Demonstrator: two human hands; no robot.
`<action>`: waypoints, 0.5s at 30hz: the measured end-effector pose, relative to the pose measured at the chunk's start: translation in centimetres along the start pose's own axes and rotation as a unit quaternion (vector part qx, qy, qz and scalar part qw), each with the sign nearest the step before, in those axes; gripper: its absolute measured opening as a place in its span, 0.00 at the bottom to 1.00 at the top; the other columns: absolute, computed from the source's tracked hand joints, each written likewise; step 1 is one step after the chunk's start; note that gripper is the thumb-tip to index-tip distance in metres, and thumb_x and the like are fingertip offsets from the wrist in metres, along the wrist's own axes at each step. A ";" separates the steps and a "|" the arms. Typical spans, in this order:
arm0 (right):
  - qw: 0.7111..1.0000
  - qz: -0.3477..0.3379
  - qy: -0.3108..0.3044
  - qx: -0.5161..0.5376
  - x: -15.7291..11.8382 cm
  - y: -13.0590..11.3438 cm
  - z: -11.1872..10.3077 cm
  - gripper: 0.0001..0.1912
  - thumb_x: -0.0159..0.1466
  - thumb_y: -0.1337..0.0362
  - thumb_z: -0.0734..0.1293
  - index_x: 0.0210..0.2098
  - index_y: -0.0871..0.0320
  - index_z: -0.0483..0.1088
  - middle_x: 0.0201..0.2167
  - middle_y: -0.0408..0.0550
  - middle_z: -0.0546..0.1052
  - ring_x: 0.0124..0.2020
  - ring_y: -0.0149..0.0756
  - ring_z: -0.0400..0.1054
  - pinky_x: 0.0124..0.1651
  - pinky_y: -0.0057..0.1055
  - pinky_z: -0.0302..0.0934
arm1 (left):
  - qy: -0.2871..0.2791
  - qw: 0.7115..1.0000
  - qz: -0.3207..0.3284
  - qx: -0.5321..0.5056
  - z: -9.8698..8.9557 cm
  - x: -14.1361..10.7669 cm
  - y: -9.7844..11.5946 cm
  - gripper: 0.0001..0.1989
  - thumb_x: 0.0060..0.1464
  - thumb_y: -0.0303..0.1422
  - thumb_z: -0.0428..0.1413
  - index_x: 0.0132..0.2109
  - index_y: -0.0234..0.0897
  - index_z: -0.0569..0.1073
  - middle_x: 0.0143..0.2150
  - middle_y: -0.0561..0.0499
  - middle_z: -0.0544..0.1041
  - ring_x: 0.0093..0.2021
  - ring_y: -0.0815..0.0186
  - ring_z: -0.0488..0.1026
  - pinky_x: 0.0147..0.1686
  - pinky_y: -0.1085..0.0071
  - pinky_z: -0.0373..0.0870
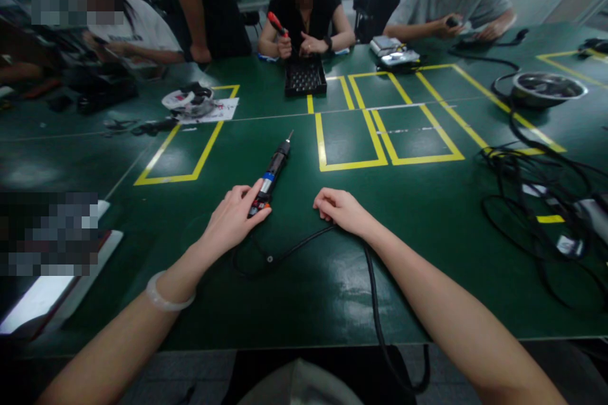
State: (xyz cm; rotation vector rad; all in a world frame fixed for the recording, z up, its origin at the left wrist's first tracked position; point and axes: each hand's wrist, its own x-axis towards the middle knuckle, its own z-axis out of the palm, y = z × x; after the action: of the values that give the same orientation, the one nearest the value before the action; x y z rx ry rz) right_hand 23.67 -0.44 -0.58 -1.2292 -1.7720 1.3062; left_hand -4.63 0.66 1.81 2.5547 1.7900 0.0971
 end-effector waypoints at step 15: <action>0.997 0.022 0.021 0.068 0.2 -0.1 0.1 0.11 0.65 0.58 0.62 0.34 0.60 0.68 0.24 0.43 0.70 0.25 0.28 0.65 0.22 0.23 0.59 | -0.025 0.972 -0.233 0.016 -0.6 1.2 -16.2 0.35 0.64 0.52 0.43 0.70 0.36 0.54 0.59 0.35 0.61 0.59 0.44 0.61 0.53 0.54 0.63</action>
State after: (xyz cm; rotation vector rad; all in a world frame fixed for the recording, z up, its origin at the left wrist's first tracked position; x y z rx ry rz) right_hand 23.41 -0.28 -0.52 -1.2169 -1.6065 1.3915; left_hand -19.52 7.29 1.61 2.0583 2.3233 -0.0065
